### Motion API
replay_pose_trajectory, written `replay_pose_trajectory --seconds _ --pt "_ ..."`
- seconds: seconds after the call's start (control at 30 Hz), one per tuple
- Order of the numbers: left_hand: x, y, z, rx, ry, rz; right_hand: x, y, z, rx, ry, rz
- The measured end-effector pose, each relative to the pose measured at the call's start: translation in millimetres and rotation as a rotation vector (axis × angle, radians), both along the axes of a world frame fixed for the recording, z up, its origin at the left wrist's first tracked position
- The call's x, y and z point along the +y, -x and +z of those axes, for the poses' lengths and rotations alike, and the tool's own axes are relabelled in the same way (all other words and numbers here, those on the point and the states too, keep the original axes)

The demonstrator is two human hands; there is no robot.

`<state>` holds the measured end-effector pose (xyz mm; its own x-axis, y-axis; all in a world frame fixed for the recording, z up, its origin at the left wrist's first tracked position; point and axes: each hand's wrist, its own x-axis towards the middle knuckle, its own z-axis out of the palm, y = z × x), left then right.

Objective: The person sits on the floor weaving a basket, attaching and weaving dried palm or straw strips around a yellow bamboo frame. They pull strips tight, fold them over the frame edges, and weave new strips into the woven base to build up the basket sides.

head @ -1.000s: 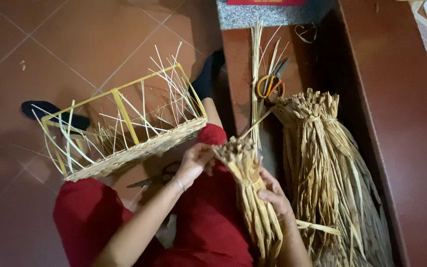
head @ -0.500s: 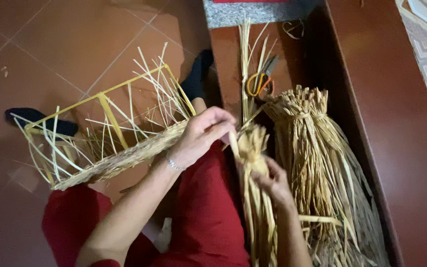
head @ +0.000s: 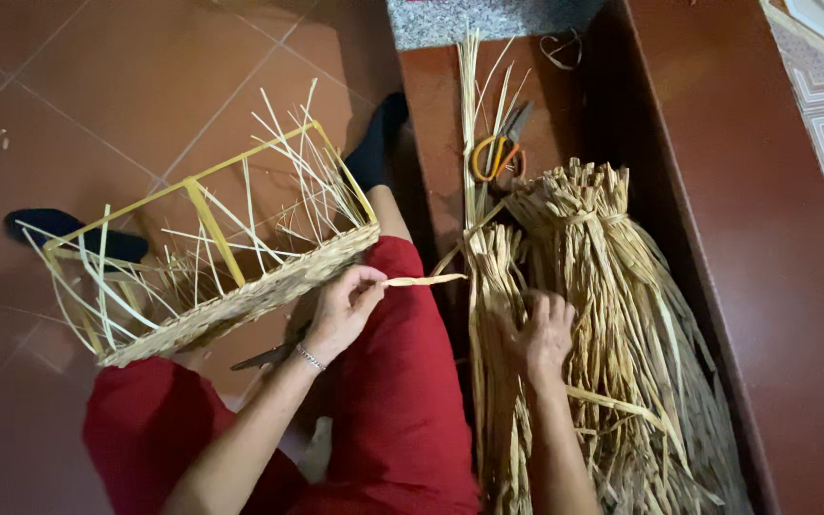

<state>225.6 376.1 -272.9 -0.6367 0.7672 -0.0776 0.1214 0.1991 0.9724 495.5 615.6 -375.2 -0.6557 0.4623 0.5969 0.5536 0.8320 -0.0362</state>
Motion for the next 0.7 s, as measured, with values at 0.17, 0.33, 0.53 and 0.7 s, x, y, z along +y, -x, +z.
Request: replay_pose_trajectory --seconds 0.17,0.33,0.53,0.7 --pt "-19 -30 27 0.101 0.057 -0.326 -15 -24 -4 -0.155 0.415 -0.186" --pt "-36 -48 59 0.278 0.018 -0.338 -3 -16 16 0.107 0.189 0.052" --pt "-45 -46 75 0.311 -0.211 -0.087 -60 27 104 0.139 1.111 0.170" --pt "-76 -25 55 -0.109 -0.243 0.148 -150 123 161 0.061 0.956 0.668"
